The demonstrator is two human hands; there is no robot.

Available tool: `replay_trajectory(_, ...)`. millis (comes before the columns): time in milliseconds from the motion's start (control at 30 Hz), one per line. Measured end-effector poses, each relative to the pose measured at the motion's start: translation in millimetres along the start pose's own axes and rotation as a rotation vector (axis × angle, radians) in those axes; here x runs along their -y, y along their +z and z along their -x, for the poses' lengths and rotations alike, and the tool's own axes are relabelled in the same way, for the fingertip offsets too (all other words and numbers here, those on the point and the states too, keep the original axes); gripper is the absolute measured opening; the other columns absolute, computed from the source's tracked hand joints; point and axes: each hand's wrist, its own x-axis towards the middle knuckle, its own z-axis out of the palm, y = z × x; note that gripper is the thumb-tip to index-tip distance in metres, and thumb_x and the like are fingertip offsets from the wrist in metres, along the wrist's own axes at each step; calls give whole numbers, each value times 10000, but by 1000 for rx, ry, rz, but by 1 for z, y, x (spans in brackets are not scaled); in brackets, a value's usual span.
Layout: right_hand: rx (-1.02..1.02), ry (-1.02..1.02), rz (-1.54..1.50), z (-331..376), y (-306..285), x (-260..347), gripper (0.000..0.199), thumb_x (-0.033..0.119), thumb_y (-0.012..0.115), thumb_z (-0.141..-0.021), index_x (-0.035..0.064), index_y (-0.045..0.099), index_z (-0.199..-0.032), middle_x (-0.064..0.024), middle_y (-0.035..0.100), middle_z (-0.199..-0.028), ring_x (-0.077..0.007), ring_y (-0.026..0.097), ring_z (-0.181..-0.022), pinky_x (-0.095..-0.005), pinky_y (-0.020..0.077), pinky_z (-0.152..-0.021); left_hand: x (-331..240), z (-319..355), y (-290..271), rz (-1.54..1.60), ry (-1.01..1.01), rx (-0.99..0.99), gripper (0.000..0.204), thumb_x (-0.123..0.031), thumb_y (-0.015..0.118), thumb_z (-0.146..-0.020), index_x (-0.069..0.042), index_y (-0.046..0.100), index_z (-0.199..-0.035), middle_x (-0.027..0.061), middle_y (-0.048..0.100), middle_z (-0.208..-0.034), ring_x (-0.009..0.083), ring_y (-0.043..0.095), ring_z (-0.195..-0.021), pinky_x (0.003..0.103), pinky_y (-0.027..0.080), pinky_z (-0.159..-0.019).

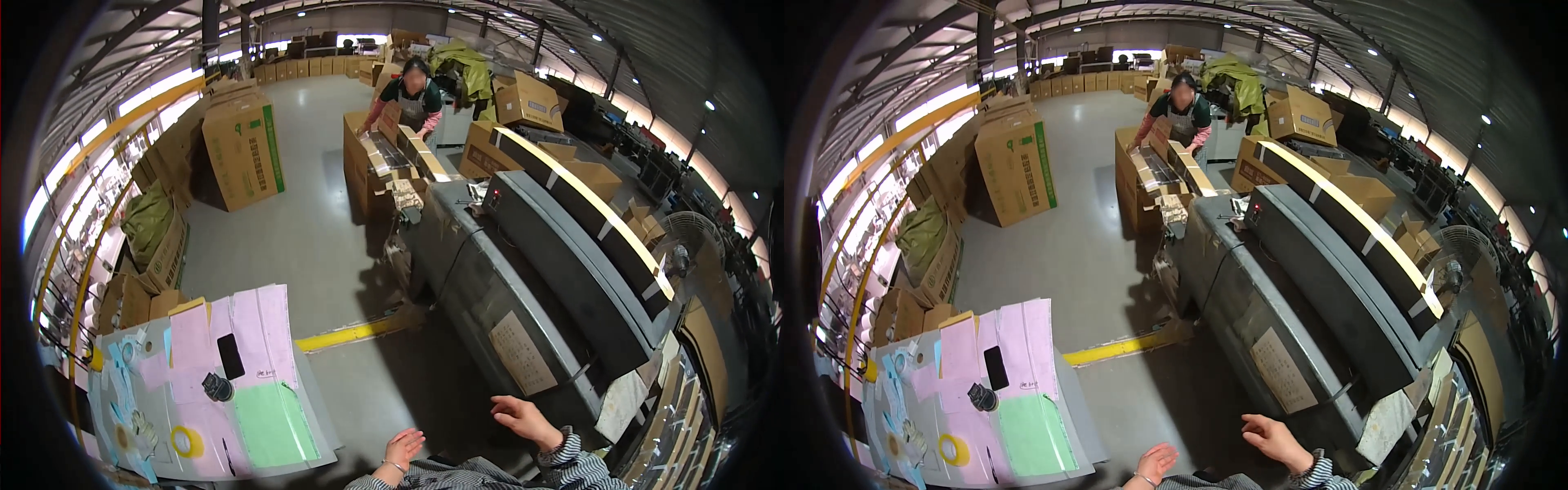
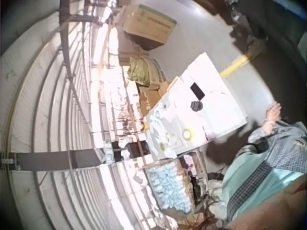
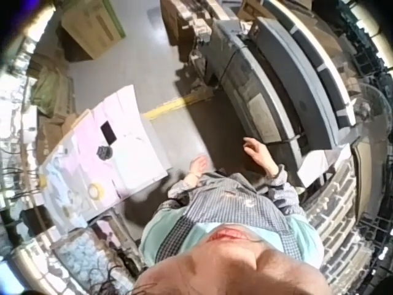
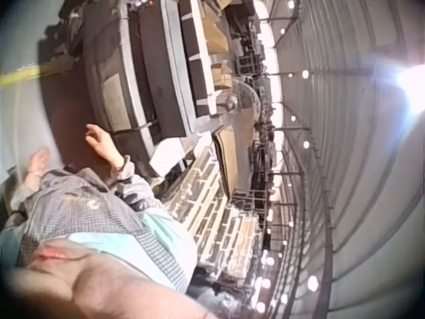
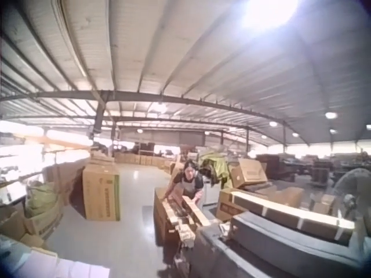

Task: The recorder writes on a green sheet, then moves and organizes several long, packaged building components in a manufacturing warehouse.

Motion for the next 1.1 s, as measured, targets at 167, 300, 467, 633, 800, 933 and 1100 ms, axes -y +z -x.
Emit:
replay_trajectory(167,-89,-18,-16,33,-45,13,423,64,654,-899,-8,549,-1302,-82,682,-1044,-115,636,-914,-255,524,-806,-6,-10,51,-87,18,78,331,-106,564,-954,-40,538,-1277,134,673,-1170,256,668,-1055,358,544,-874)
replay_trajectory(300,-168,-51,15,63,-74,11,418,32,652,-899,-1,549,-1303,-64,676,-1052,-128,631,-961,-265,518,-831,-66,-34,109,-164,176,117,582,-206,565,-967,-194,307,-1489,107,645,-1243,239,662,-1053,373,527,-889)
replay_trajectory(467,-383,-148,20,111,-116,17,399,66,664,-879,-14,590,-1263,-115,659,-1085,-216,606,-991,-330,479,-884,-306,8,264,-124,786,294,977,-139,586,-949,-348,-181,-1516,133,661,-1101,238,689,-826,325,563,-628)
replay_trajectory(633,-366,-195,-5,125,-129,34,327,65,613,-928,-13,603,-1246,-112,666,-1078,-200,611,-987,-311,478,-883,-515,114,306,-179,1103,235,915,-72,456,-985,-331,-267,-1482,185,671,-1002,220,681,-727,279,580,-559)
replay_trajectory(800,-358,-197,23,130,-146,23,322,74,625,-918,-11,611,-1229,-123,672,-1070,-206,618,-984,-316,479,-886,-531,121,330,-207,996,240,933,-75,456,-989,-330,-306,-1463,193,678,-993,198,674,-699,263,572,-523)
replay_trajectory(933,-356,-160,37,140,-160,29,314,73,621,-920,-2,615,-1225,-111,671,-1036,-204,617,-979,-323,481,-876,-517,120,335,-204,974,210,945,-77,473,-985,-333,-298,-1467,188,684,-987,187,668,-685,252,566,-518)
replay_trajectory(1100,-378,-167,-27,154,-192,10,336,78,601,-938,52,601,-1273,-121,641,-1106,-213,610,-1048,-338,475,-938,-531,115,326,-133,776,396,550,-186,495,-1005,-26,262,-1477,185,685,-1002,181,644,-638,233,547,-496)
